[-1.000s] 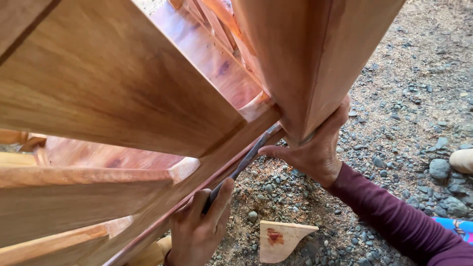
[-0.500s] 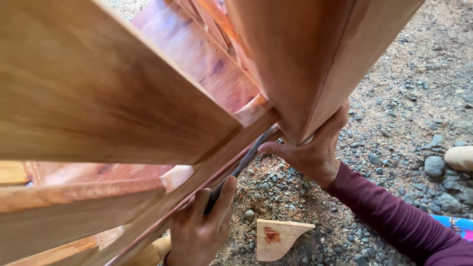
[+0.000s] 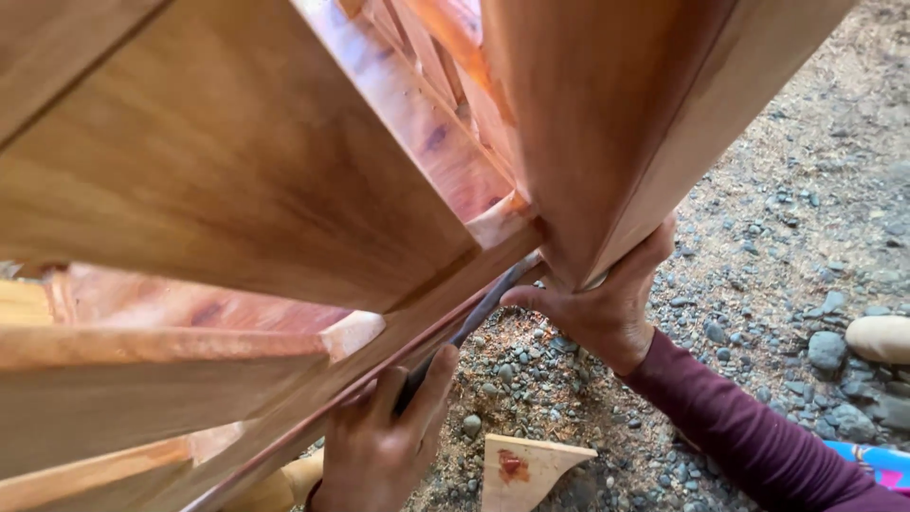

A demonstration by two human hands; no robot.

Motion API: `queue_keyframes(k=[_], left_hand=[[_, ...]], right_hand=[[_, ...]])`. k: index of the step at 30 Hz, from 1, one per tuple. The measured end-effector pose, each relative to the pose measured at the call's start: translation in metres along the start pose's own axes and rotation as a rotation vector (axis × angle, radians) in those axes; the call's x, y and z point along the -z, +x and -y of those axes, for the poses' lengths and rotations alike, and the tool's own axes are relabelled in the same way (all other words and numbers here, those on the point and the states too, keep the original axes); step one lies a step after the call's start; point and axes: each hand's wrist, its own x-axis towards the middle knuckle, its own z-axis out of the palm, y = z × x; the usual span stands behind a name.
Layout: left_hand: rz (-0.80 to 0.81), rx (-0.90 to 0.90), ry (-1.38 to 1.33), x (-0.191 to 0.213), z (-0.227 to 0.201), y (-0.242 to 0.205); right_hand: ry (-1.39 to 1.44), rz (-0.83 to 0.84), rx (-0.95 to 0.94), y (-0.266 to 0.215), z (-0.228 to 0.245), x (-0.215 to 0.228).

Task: Finishing and scraping excess wood material from a chair frame.

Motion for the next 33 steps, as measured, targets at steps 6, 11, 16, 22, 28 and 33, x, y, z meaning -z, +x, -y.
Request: queue_keyframes(k=[6,11,16,22,28,33], left_hand=[[0.033,-0.031,0.095,0.007,-0.003,0.001],[-0.056,-0.088,0.104,0.008,-0.001,0.004],[0.061,-0.054,0.054,0.000,0.007,0.002],[-0.113,-0.110,0.164,0.008,0.000,0.007],[-0.111,-0.015,0.055,-0.036,-0.007,-0.012],[-0.160,0.173,-0.118,-0.040,-0.042,-0.012]], right_hand=[[0.200,0.065,-0.252,-0.013,0.002,-0.002],[0.067,0.018,-0.061,-0.008,-0.002,-0.001],[0.044,-0.003,-0.063,-0.020,-0.014,-0.005],[0.050,-0.022,-0.013,-0.003,-0.004,0.001],[0.064,-0.020,-0.072,-0.020,-0.025,-0.003],[0.151,0.007,-0.074,-0.015,-0.022,0.001]])
